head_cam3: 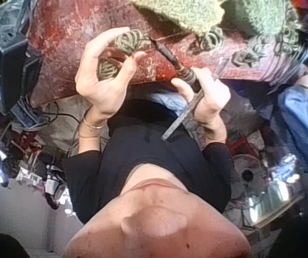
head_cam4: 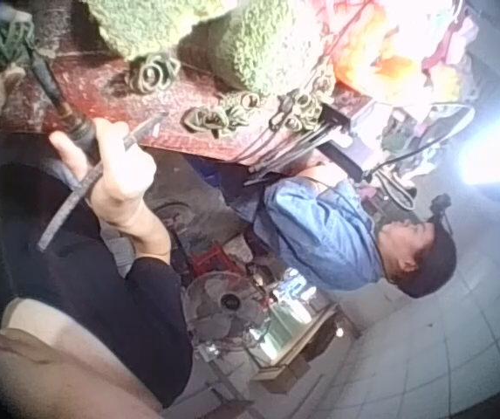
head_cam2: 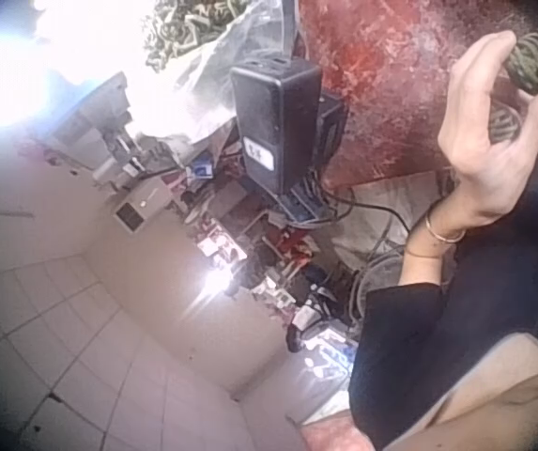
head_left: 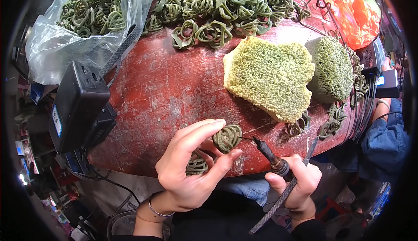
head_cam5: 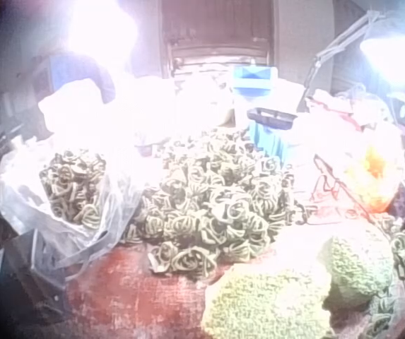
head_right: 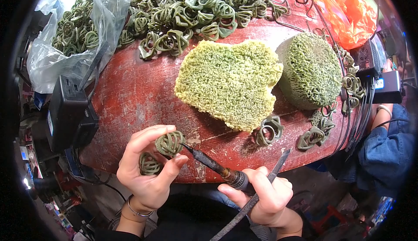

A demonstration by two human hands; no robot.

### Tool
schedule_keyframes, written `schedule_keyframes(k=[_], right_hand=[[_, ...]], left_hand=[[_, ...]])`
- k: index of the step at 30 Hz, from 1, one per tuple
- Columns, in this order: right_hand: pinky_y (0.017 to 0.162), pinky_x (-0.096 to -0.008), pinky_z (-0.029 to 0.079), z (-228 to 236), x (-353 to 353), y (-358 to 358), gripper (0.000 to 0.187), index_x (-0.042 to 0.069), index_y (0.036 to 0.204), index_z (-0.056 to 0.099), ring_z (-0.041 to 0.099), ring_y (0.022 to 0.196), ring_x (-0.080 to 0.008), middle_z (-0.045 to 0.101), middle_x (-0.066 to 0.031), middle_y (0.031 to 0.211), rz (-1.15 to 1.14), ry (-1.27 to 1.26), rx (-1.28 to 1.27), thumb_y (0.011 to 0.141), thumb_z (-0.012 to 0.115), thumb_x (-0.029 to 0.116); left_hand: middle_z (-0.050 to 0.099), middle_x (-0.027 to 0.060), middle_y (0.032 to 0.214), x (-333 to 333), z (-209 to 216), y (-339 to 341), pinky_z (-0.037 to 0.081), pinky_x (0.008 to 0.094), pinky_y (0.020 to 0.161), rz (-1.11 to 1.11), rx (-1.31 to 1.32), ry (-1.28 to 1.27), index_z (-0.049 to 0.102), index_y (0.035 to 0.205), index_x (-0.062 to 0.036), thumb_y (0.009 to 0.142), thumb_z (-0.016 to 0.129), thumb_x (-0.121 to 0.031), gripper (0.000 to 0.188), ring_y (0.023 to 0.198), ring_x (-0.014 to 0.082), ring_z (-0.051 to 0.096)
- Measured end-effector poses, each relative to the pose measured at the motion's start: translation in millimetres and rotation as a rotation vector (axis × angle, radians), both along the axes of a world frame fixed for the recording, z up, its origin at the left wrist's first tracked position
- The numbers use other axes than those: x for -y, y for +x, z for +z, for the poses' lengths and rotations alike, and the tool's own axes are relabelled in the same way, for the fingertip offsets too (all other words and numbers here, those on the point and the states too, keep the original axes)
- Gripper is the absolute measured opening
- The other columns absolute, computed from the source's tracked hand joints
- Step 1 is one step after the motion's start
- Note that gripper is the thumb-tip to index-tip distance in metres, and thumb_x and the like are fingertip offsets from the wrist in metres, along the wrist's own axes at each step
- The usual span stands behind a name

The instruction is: Using a heated tool to bond or shape small green decorative plastic rings at a workbench.

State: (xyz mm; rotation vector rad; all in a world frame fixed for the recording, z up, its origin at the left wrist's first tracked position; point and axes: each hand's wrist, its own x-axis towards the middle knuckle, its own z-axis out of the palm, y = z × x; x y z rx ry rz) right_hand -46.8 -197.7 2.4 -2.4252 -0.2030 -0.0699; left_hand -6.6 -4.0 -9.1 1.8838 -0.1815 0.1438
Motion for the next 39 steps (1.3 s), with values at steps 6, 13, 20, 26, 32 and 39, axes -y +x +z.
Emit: schedule_keyframes(k=[6,13,20,26,32,39], right_hand=[[0.041,-0.0276,0.042,-0.2,-0.2,1.5,0.032,0.001,0.075,0.061,0.054,0.044,-0.0201,0.054,-0.0054,0.058,-0.001,0.036,-0.001,0.067,0.077,0.028],[0.041,-0.0277,0.042,1.1,0.0,1.9,0.032,0.001,0.075,0.060,0.054,0.044,-0.0206,0.054,-0.0058,0.058,-0.002,0.033,-0.011,0.067,0.077,0.027],[0.042,-0.0274,0.043,0.9,-0.2,2.2,0.032,0.001,0.076,0.060,0.055,0.044,-0.0206,0.056,-0.0064,0.059,-0.005,0.059,-0.015,0.067,0.077,0.026],[0.043,-0.0271,0.044,-3.1,3.7,-1.9,0.034,0.000,0.080,0.059,0.056,0.045,-0.0201,0.056,-0.0064,0.059,0.002,0.092,-0.011,0.070,0.075,0.029],[0.041,-0.0276,0.044,-2.0,-1.1,-2.0,0.035,0.002,0.080,0.059,0.056,0.045,-0.0190,0.056,-0.0053,0.059,0.021,0.068,0.010,0.069,0.075,0.031],[0.040,-0.0278,0.044,-1.7,-4.6,-1.5,0.036,0.003,0.079,0.059,0.055,0.043,-0.0183,0.055,-0.0042,0.058,0.036,0.015,0.032,0.068,0.075,0.033]], left_hand=[[0.056,0.0152,0.105,0.8,5.8,-1.2,0.049,0.0214,0.067,-0.005,-0.056,0.011,0.052,0.107,0.0042,0.069,0.070,0.003,0.042,0.091,0.0155,0.056],[0.057,0.0160,0.107,-0.4,1.4,0.6,0.051,0.0198,0.052,-0.012,0.009,0.005,0.055,0.108,0.0010,0.068,0.073,0.003,0.044,0.075,0.0126,0.061],[0.057,0.0160,0.107,-0.7,0.5,0.9,0.051,0.0194,0.052,-0.025,0.018,-0.009,0.055,0.108,0.0010,0.068,0.073,0.003,0.044,0.075,0.0119,0.061],[0.057,0.0160,0.107,-0.5,0.4,0.6,0.049,0.0187,0.050,-0.024,0.009,-0.023,0.054,0.108,0.0008,0.068,0.073,0.002,0.044,0.076,0.0114,0.061],[0.058,0.0156,0.107,-0.4,2.4,2.1,0.048,0.0181,0.048,-0.029,0.000,-0.012,0.055,0.108,0.0006,0.068,0.073,0.002,0.044,0.074,0.0107,0.060],[0.057,0.0150,0.106,0.0,6.6,3.3,0.046,0.0177,0.047,-0.034,-0.023,-0.018,0.056,0.109,0.0008,0.068,0.073,0.003,0.045,0.069,0.0097,0.060]])
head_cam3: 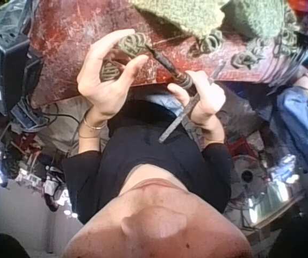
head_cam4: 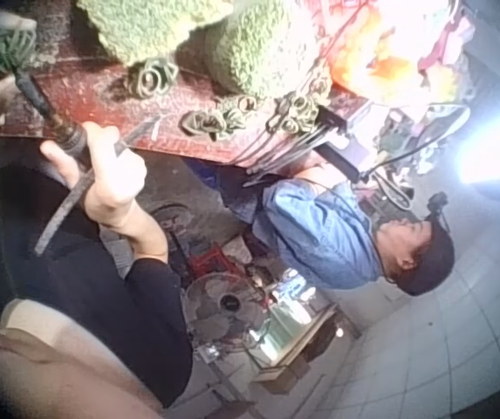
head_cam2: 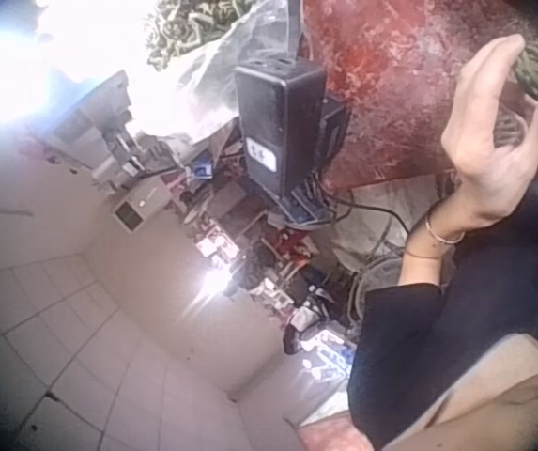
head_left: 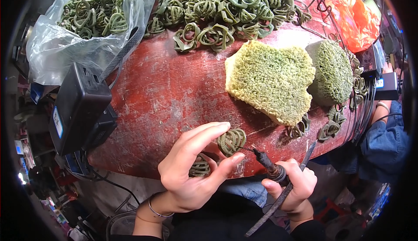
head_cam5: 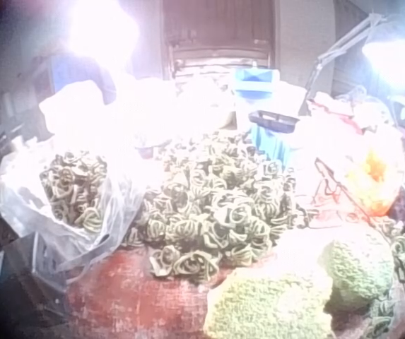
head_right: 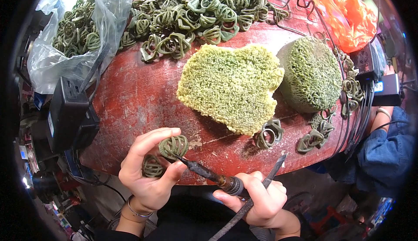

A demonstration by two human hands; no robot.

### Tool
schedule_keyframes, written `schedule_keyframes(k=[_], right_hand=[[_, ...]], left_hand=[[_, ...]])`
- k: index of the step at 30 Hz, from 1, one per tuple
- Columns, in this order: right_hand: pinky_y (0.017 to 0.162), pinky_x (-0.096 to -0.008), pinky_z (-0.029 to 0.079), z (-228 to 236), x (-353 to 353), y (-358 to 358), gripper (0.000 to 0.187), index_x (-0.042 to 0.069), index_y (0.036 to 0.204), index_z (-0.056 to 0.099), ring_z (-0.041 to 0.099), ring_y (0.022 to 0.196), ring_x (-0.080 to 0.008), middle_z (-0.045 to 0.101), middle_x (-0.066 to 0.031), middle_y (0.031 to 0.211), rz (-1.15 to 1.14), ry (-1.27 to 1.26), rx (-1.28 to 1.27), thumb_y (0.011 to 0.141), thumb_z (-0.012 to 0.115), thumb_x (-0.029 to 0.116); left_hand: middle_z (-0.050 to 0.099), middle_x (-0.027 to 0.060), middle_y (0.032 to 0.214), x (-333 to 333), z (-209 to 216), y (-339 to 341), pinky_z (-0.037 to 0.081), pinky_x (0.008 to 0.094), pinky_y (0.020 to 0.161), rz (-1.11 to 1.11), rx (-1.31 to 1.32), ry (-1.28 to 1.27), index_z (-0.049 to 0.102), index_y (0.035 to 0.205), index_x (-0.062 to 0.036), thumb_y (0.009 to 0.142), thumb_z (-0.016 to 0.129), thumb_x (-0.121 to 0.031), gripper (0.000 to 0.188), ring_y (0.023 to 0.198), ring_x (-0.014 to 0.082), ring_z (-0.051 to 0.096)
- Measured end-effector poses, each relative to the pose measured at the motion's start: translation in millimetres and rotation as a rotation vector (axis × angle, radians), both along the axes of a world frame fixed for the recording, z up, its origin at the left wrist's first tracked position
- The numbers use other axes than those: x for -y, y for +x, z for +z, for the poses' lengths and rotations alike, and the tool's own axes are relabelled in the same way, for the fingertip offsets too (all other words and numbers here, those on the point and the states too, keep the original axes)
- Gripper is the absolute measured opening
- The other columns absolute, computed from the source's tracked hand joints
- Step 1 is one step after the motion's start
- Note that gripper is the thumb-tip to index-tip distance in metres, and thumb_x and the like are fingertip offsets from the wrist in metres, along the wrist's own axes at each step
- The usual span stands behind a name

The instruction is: Using a heated tool to bond or shape small green decorative plastic rings at a workbench.

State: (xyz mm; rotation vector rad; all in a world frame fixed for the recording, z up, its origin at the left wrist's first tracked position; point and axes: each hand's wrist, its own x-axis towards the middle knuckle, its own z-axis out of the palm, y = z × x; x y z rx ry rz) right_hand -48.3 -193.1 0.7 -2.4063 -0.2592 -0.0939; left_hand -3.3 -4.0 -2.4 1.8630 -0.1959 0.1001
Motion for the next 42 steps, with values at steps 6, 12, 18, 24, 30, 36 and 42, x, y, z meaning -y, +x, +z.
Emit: schedule_keyframes(k=[6,12,18,24,30,36,42], right_hand=[[0.040,-0.0283,0.044,2.3,-2.1,1.9,0.035,0.002,0.078,0.060,0.055,0.043,-0.0185,0.055,-0.0045,0.058,0.005,0.017,-0.015,0.068,0.076,0.031],[0.040,-0.0281,0.044,1.9,-2.6,4.2,0.034,0.001,0.077,0.059,0.055,0.044,-0.0188,0.055,-0.0043,0.058,0.024,0.036,-0.018,0.067,0.077,0.028],[0.039,-0.0279,0.044,2.8,-2.3,5.4,0.035,0.001,0.077,0.059,0.055,0.043,-0.0176,0.055,-0.0037,0.058,0.033,0.019,-0.023,0.066,0.078,0.028],[0.039,-0.0277,0.043,3.3,-1.3,4.9,0.034,0.002,0.076,0.059,0.055,0.043,-0.0173,0.055,-0.0036,0.057,0.027,0.006,-0.035,0.067,0.077,0.029],[0.040,-0.0276,0.044,3.0,-0.9,5.4,0.033,0.002,0.076,0.059,0.056,0.043,-0.0173,0.055,-0.0038,0.058,0.028,0.043,-0.032,0.067,0.077,0.027],[0.040,-0.0276,0.045,2.3,0.6,5.2,0.033,0.001,0.078,0.059,0.056,0.044,-0.0175,0.056,-0.0047,0.059,0.042,0.036,-0.033,0.066,0.078,0.026],[0.041,-0.0279,0.045,4.0,0.4,3.8,0.034,0.001,0.079,0.059,0.057,0.045,-0.0180,0.057,-0.0054,0.060,0.039,0.044,-0.050,0.066,0.078,0.026]], left_hand=[[0.058,0.0157,0.107,0.0,-6.5,-1.9,0.047,0.0179,0.049,0.010,-0.013,-0.062,0.056,0.109,0.0014,0.068,0.073,0.003,0.044,0.077,0.0107,0.060],[0.055,0.0215,0.110,-2.6,-3.9,-1.7,0.053,0.0280,0.069,-0.058,-0.038,-0.033,0.050,0.110,0.0074,0.072,0.063,0.006,0.040,0.081,0.0201,0.062],[0.054,0.0242,0.111,-3.4,-4.2,0.2,0.053,0.0282,0.069,-0.081,0.013,0.007,0.049,0.110,0.0077,0.073,0.063,0.005,0.040,0.082,0.0217,0.063],[0.054,0.0243,0.111,-2.3,-4.9,-0.6,0.054,0.0290,0.068,-0.072,-0.058,-0.041,0.049,0.111,0.0084,0.078,0.062,0.000,0.036,0.084,0.0241,0.064],[0.054,0.0240,0.111,-4.1,-10.0,0.9,0.054,0.0287,0.068,-0.090,0.009,-0.025,0.049,0.111,0.0088,0.077,0.061,0.000,0.037,0.081,0.0231,0.064],[0.057,0.0192,0.105,0.8,3.8,3.7,0.051,0.0289,0.074,-0.040,-0.038,0.076,0.056,0.104,0.0082,0.068,0.064,0.002,0.037,0.086,0.0211,0.060],[0.056,0.0127,0.104,-1.4,1.3,3.2,0.046,0.0169,0.047,-0.038,0.005,0.062,0.059,0.108,0.0001,0.067,0.073,0.004,0.043,0.067,0.0080,0.058]])
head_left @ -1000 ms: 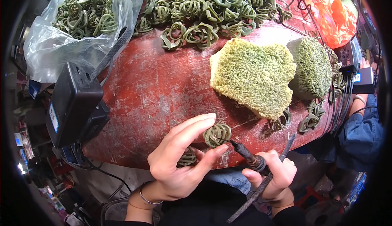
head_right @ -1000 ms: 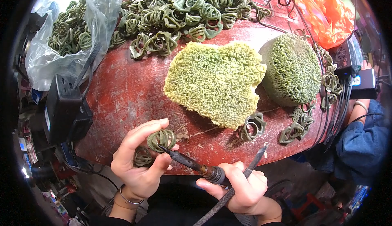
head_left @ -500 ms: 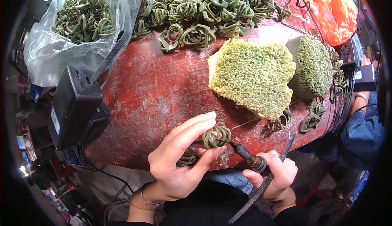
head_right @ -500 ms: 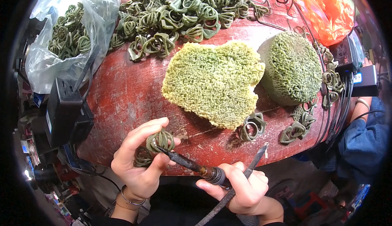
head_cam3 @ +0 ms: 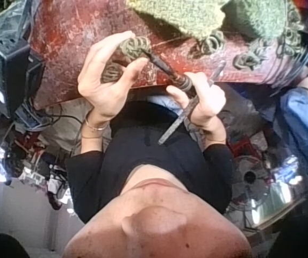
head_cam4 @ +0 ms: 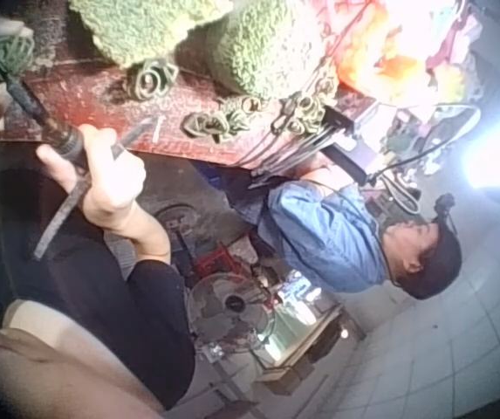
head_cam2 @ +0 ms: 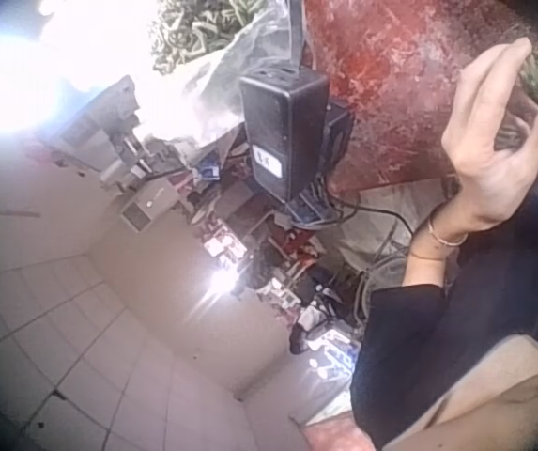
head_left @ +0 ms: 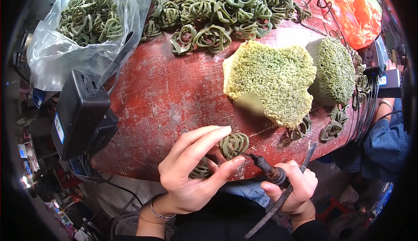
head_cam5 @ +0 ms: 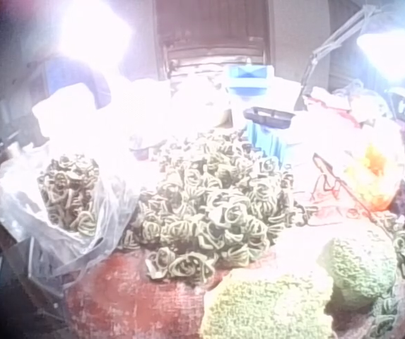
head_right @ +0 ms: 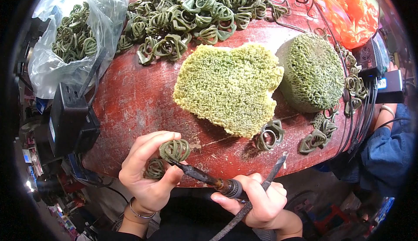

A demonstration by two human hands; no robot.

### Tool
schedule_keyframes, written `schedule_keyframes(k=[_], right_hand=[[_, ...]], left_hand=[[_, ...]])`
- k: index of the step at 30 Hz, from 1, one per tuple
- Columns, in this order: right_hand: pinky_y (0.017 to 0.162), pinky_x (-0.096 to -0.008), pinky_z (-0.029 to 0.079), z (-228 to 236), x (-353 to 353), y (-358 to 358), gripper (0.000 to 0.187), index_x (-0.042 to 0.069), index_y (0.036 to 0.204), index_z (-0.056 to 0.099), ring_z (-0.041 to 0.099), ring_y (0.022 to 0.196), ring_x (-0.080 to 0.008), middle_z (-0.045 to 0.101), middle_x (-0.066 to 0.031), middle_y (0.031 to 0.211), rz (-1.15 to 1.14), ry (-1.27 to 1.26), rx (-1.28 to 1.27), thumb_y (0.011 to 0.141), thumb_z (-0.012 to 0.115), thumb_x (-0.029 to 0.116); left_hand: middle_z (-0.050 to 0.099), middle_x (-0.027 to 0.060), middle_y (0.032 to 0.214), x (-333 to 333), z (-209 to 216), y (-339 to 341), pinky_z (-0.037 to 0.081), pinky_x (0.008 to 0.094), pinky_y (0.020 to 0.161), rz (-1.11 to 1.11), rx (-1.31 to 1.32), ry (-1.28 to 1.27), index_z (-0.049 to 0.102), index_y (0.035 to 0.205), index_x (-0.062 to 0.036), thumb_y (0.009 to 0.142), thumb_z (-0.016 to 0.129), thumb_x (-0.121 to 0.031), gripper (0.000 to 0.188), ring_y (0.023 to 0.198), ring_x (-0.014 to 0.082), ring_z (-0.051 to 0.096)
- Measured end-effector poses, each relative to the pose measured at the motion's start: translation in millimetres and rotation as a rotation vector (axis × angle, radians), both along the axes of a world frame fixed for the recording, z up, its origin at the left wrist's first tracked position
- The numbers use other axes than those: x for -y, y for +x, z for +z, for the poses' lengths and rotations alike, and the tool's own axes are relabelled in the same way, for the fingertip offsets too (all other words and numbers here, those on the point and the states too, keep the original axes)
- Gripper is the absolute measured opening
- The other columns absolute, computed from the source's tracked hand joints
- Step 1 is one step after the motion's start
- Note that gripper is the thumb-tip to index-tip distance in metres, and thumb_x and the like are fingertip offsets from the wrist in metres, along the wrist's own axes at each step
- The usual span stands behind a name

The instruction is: Using a heated tool to bond or shape small green decorative plastic rings at a workbench.

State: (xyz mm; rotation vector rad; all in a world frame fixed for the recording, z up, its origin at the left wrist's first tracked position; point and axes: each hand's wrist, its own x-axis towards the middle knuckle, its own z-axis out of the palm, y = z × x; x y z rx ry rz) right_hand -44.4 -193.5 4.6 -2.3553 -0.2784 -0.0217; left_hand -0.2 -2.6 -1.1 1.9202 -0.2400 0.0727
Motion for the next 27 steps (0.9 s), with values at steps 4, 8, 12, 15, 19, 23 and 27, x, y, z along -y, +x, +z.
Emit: schedule_keyframes(k=[4,8,12,15,19,23,27], right_hand=[[0.041,-0.0280,0.045,-0.1,-1.1,0.0,0.034,0.001,0.079,0.059,0.057,0.045,-0.0184,0.057,-0.0057,0.060,-0.002,0.009,-0.003,0.066,0.078,0.026],[0.041,-0.0280,0.046,-1.2,-0.3,-0.8,0.035,0.001,0.080,0.059,0.058,0.045,-0.0187,0.057,-0.0059,0.060,-0.017,-0.003,-0.004,0.066,0.078,0.026],[0.041,-0.0283,0.046,0.0,-0.2,-1.4,0.035,0.002,0.080,0.058,0.057,0.045,-0.0188,0.057,-0.0059,0.060,-0.019,-0.013,-0.004,0.066,0.078,0.027],[0.041,-0.0282,0.046,-1.9,-0.1,-1.4,0.035,0.002,0.080,0.058,0.057,0.045,-0.0189,0.057,-0.0060,0.060,-0.024,-0.003,0.007,0.067,0.077,0.028],[0.042,-0.0280,0.045,-5.0,1.0,-2.8,0.035,0.002,0.081,0.058,0.057,0.046,-0.0191,0.057,-0.0062,0.060,-0.037,0.033,-0.002,0.068,0.076,0.029],[0.043,-0.0272,0.045,-6.3,3.3,-3.8,0.035,0.001,0.081,0.058,0.057,0.047,-0.0190,0.057,-0.0062,0.061,-0.033,0.056,0.008,0.068,0.076,0.028],[0.045,-0.0260,0.046,-2.3,1.9,-2.1,0.034,0.000,0.084,0.058,0.059,0.049,-0.0179,0.059,-0.0066,0.063,-0.022,0.193,-0.088,0.069,0.076,0.024]], left_hand=[[0.056,0.0125,0.104,-0.5,0.1,-1.0,0.046,0.0167,0.047,0.004,-0.003,0.003,0.059,0.108,0.0002,0.067,0.074,0.003,0.043,0.067,0.0078,0.058],[0.056,0.0117,0.102,1.8,-0.7,0.0,0.046,0.0169,0.046,0.003,-0.007,-0.003,0.059,0.108,0.0000,0.067,0.074,0.003,0.044,0.067,0.0075,0.057],[0.056,0.0107,0.102,0.7,0.9,-1.2,0.045,0.0168,0.046,0.014,-0.001,0.033,0.060,0.107,-0.0004,0.066,0.076,0.001,0.045,0.067,0.0073,0.057],[0.055,0.0100,0.101,0.6,-2.1,-1.7,0.046,0.0166,0.046,0.029,-0.005,0.012,0.061,0.106,-0.0008,0.065,0.077,-0.001,0.045,0.068,0.0071,0.056],[0.055,0.0094,0.100,2.5,-0.6,-1.7,0.046,0.0166,0.045,0.034,0.000,0.003,0.061,0.106,-0.0010,0.064,0.077,-0.001,0.044,0.068,0.0069,0.055],[0.055,0.0091,0.091,5.2,5.7,-4.0,0.044,0.0198,0.057,0.070,-0.050,0.074,0.061,0.101,0.0021,0.063,0.077,-0.009,0.043,0.072,0.0112,0.053],[0.055,0.0072,0.087,5.0,7.8,-6.9,0.044,0.0217,0.060,0.064,-0.023,0.125,0.062,0.101,0.0014,0.060,0.079,-0.010,0.045,0.070,0.0115,0.054]])
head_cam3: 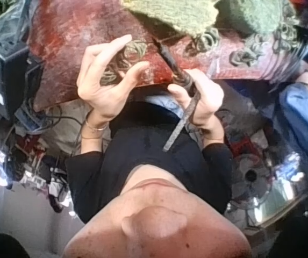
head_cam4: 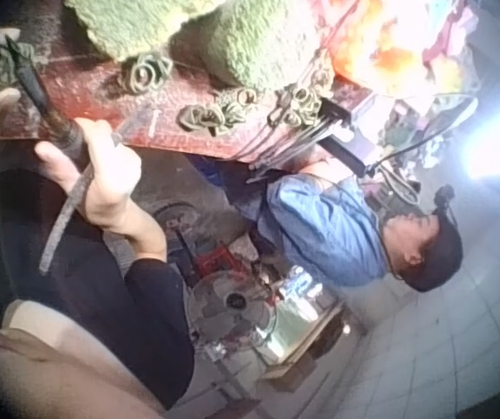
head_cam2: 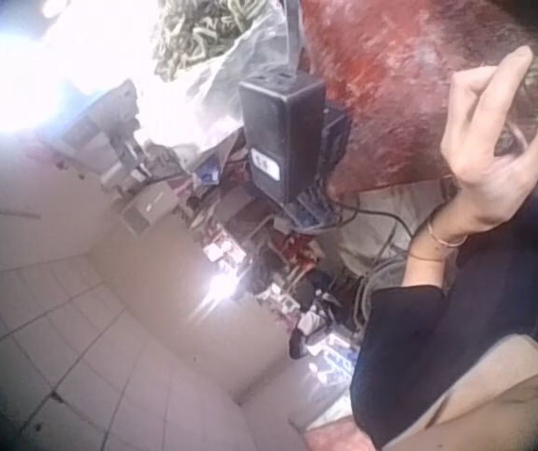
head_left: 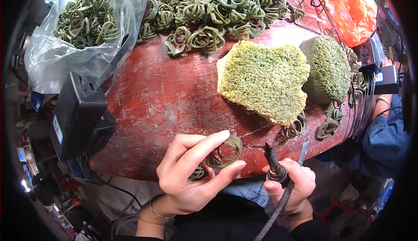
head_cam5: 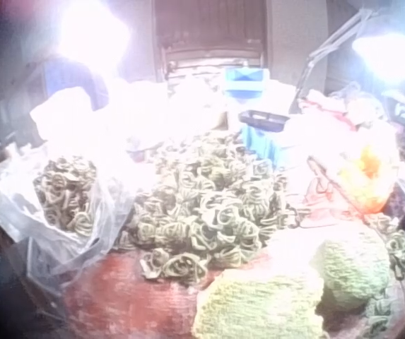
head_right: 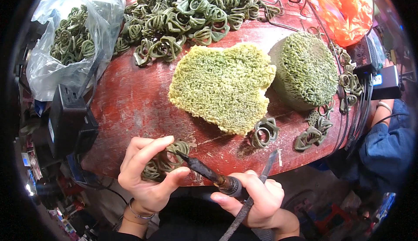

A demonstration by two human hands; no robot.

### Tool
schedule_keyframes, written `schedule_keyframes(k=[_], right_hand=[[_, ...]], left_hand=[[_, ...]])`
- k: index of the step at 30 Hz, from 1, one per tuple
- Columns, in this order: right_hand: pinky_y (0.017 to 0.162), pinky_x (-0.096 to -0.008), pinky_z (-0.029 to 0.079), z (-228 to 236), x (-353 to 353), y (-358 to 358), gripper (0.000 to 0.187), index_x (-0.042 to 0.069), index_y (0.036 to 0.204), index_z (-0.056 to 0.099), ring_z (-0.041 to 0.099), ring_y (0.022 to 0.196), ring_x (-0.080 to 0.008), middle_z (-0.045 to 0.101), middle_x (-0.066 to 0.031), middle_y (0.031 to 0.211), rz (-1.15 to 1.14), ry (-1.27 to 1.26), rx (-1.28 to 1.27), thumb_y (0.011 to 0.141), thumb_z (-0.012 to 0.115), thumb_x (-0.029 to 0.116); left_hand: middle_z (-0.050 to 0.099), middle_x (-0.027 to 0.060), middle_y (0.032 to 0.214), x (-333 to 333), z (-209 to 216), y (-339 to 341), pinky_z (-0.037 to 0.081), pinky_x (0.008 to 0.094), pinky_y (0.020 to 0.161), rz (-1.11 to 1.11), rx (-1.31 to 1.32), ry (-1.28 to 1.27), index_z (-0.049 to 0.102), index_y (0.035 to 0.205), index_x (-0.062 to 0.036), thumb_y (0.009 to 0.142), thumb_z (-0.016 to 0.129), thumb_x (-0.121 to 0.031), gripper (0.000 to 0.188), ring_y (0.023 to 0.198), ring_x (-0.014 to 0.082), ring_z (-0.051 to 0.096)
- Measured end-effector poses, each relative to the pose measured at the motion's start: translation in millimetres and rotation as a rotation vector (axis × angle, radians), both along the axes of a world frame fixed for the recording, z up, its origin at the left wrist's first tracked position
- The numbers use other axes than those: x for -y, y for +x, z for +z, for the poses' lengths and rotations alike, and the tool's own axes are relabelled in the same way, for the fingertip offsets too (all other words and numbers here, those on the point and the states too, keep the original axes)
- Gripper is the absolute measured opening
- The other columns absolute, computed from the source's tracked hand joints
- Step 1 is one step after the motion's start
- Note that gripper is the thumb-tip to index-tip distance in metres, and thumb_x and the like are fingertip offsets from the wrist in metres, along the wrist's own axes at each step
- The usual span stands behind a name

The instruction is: Using a heated tool to bond or shape small green decorative plastic rings at a workbench.

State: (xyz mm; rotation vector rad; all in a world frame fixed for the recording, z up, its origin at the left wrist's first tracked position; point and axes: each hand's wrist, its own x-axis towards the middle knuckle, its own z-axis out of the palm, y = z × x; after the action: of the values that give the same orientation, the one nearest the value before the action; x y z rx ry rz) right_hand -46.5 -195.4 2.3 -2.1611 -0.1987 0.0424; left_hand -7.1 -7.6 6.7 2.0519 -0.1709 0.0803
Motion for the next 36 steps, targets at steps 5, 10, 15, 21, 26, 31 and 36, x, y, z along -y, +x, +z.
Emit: schedule_keyframes(k=[5,10,15,21,26,31,36], right_hand=[[0.049,-0.0246,0.048,11.1,-11.1,1.5,0.037,-0.002,0.093,0.060,0.063,0.055,-0.0161,0.064,-0.0087,0.071,-0.088,0.250,-0.143,0.067,0.078,0.019],[0.057,-0.0230,0.050,17.2,-22.9,2.3,0.037,0.000,0.098,0.061,0.065,0.064,-0.0128,0.067,-0.0092,0.079,-0.271,0.366,-0.219,0.067,0.078,0.012],[0.060,-0.0204,0.049,21.9,-27.4,1.6,0.025,0.000,0.097,0.062,0.063,0.068,-0.0084,0.067,-0.0071,0.083,-0.276,0.395,-0.258,0.074,0.071,0.005],[0.062,-0.0192,0.047,23.0,-25.5,-2.2,0.022,-0.001,0.097,0.062,0.058,0.068,-0.0043,0.066,-0.0048,0.081,-0.224,0.436,-0.212,0.077,0.068,0.003],[0.061,-0.0195,0.047,22.5,-28.4,-3.2,0.021,-0.002,0.097,0.062,0.058,0.068,-0.0045,0.066,-0.0050,0.080,-0.215,0.449,-0.203,0.077,0.067,0.003],[0.060,-0.0195,0.047,18.2,-30.1,-3.6,0.020,-0.002,0.096,0.062,0.057,0.066,-0.0045,0.065,-0.0049,0.078,-0.198,0.434,-0.167,0.077,0.067,0.002],[0.059,-0.0195,0.046,15.2,-31.6,-2.8,0.020,-0.002,0.095,0.062,0.057,0.065,-0.0047,0.065,-0.0046,0.078,-0.211,0.425,-0.074,0.077,0.068,0.002]], left_hand=[[0.059,0.0074,0.080,1.0,-0.8,0.3,0.048,0.0220,0.051,-0.092,0.091,-0.018,0.062,0.104,-0.0008,0.059,0.081,-0.004,0.049,0.062,0.0110,0.057],[0.062,0.0079,0.079,2.1,11.4,-2.0,0.049,0.0236,0.054,-0.221,0.088,-0.028,0.061,0.104,0.0003,0.059,0.081,-0.004,0.049,0.062,0.0138,0.059],[0.063,0.0077,0.078,1.7,16.4,-10.2,0.045,0.0240,0.057,-0.207,0.068,-0.045,0.063,0.097,-0.0004,0.053,0.085,-0.015,0.051,0.063,0.0138,0.056],[0.060,0.0066,0.078,0.4,14.2,-19.7,0.045,0.0222,0.061,-0.192,-0.066,-0.188,0.058,0.104,0.0005,0.049,0.087,-0.023,0.066,0.069,0.0113,0.057],[0.061,0.0084,0.084,-3.4,18.6,-21.2,0.045,0.0231,0.066,-0.213,-0.116,-0.227,0.057,0.102,0.0013,0.049,0.086,-0.023,0.066,0.076,0.0123,0.058],[0.062,0.0096,0.081,-6.8,12.5,-17.5,0.047,0.0228,0.059,-0.215,-0.061,-0.247,0.058,0.103,0.0012,0.054,0.084,-0.020,0.059,0.067,0.0130,0.059],[0.061,0.0059,0.076,-3.4,15.5,-18.5,0.044,0.0207,0.060,-0.176,-0.063,-0.237,0.060,0.099,0.0017,0.051,0.086,-0.023,0.060,0.067,0.0097,0.057]])
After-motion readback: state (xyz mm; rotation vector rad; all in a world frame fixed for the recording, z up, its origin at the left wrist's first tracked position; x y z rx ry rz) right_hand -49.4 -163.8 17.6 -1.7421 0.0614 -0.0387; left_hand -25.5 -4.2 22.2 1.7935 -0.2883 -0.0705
